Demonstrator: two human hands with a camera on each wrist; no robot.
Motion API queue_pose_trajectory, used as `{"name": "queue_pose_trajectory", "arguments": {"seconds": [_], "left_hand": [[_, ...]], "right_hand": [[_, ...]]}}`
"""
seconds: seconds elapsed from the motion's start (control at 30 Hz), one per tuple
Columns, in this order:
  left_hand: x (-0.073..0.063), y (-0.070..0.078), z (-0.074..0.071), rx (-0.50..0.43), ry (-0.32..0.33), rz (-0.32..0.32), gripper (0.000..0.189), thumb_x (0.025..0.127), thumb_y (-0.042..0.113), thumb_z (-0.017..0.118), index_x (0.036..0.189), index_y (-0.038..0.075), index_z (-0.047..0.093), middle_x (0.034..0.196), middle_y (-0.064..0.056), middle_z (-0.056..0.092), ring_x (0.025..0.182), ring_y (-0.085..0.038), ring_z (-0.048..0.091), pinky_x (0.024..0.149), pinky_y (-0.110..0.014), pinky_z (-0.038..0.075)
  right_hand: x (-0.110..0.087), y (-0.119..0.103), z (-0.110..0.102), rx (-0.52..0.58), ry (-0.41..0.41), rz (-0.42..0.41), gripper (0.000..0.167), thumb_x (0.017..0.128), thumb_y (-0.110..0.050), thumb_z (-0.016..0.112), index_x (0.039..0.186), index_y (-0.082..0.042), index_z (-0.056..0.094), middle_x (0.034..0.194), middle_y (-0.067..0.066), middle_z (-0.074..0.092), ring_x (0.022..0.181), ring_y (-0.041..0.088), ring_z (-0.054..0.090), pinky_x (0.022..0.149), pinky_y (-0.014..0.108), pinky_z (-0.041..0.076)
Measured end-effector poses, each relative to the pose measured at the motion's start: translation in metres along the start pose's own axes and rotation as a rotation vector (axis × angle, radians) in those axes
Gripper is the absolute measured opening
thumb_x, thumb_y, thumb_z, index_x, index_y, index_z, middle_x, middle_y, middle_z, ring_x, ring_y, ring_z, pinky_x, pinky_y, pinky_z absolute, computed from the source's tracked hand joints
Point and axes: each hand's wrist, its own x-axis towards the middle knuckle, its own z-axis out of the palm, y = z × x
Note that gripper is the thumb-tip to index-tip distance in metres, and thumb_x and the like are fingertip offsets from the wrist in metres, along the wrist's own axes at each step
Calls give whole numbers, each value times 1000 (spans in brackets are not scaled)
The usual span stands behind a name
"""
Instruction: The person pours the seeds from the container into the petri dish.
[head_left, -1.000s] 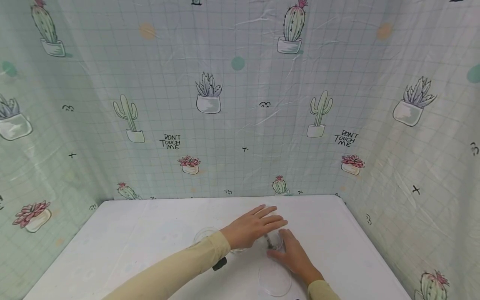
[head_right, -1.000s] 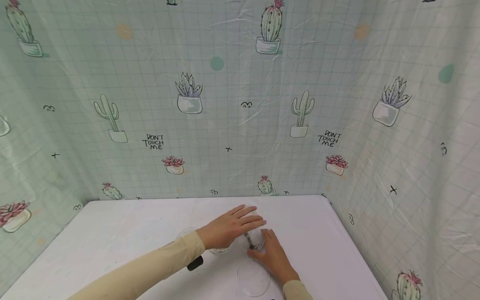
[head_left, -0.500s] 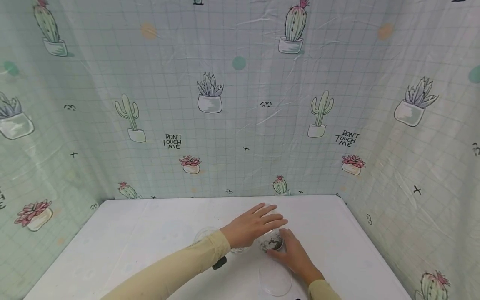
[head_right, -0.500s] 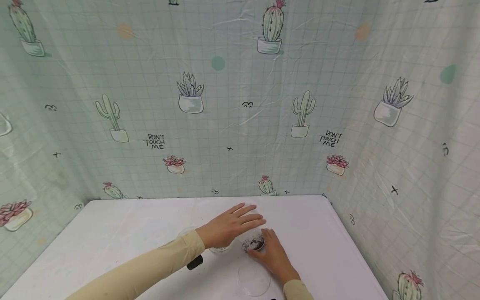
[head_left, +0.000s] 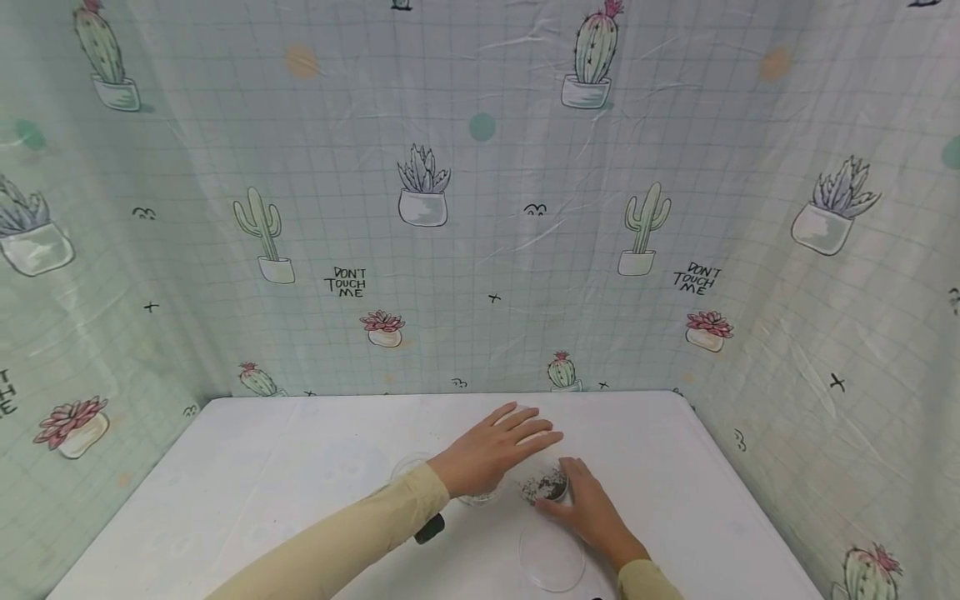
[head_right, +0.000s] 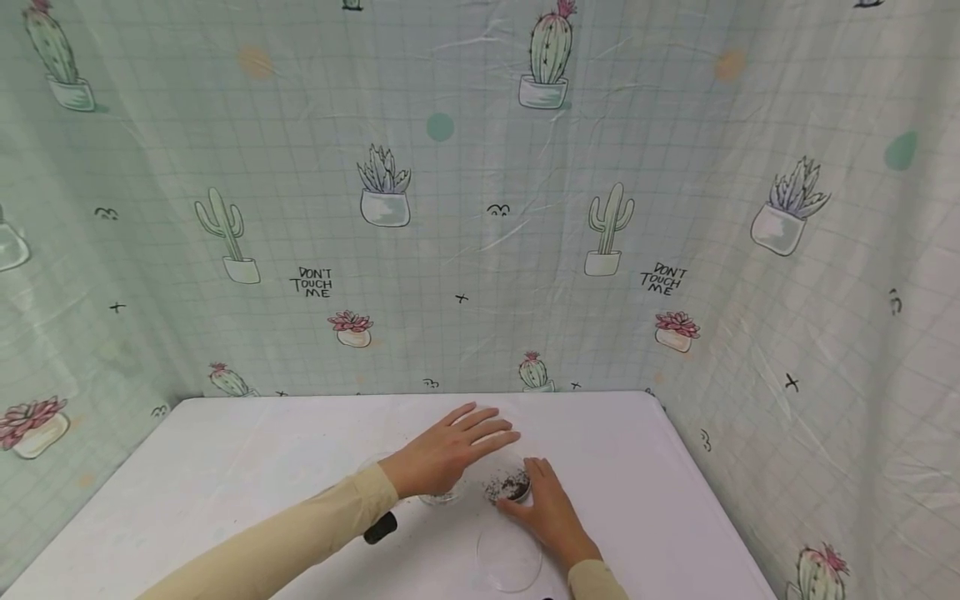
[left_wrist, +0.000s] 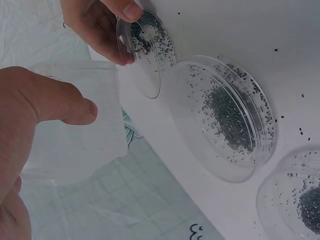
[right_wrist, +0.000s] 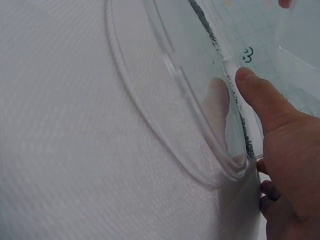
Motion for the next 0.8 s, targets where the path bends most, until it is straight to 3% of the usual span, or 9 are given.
{"name": "queue_pose_trajectory", "arguments": {"seconds": [0.2, 0.5, 0.8], "left_hand": [[-6, -3, 0, 5, 3, -28, 86, 83, 8, 72, 152, 27, 25, 151, 5, 41, 143, -18, 35, 121, -40, 26], [-22, -7, -5, -51, 9, -92, 101, 71, 9, 82, 153, 27, 24, 149, 1, 42, 142, -18, 35, 121, -42, 26], [-36, -12, -7, -31, 62, -136, 94, 74, 8, 80, 151, 24, 29, 147, -1, 44, 139, -18, 40, 117, -42, 34]], "right_hand": [[-1, -1, -1, -10, -2, 3, 92, 75, -50, 77, 143, -1, 41, 145, 17, 45, 136, 39, 41, 112, 55, 35], [-1, 0, 0, -3, 0, 6, 91, 75, -50, 77, 144, -2, 41, 146, 17, 45, 136, 39, 41, 112, 54, 35], [0, 1, 2, -12, 14, -14, 89, 75, -48, 78, 142, -1, 43, 145, 17, 46, 136, 38, 42, 113, 53, 35]]}}
